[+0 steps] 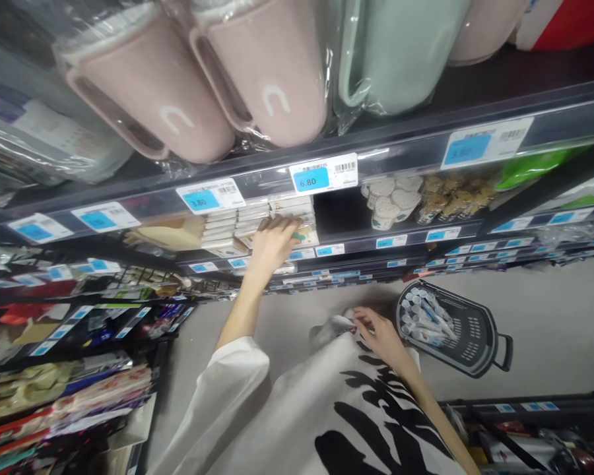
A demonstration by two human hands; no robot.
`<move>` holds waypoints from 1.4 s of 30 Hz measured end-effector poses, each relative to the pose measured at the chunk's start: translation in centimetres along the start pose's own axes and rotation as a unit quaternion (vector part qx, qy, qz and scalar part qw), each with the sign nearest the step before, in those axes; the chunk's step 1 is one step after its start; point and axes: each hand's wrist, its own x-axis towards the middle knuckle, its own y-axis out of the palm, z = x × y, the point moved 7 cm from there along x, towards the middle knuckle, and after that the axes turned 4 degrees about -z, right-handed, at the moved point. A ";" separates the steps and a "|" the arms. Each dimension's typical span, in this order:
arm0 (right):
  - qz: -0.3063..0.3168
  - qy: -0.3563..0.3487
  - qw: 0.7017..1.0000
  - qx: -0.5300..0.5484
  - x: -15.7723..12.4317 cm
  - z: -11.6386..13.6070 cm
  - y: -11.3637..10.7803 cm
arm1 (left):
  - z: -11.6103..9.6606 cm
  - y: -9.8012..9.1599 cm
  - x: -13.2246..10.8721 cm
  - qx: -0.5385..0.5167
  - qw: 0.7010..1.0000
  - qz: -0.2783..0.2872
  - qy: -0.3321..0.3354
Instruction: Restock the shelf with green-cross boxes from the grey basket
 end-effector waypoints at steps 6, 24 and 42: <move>-0.001 -0.008 1.000 -0.009 0.2 0.1 0.1 | -0.8 0.0 -1.1 0.011 1.000 -0.027 0.013; 0.010 -0.016 1.000 -0.021 -0.1 -0.4 0.4 | -0.3 0.2 -0.7 0.019 0.998 -0.042 -0.050; 0.065 -0.007 0.996 -0.063 -0.6 -0.3 1.1 | -0.8 1.0 0.1 -0.045 0.998 0.032 0.014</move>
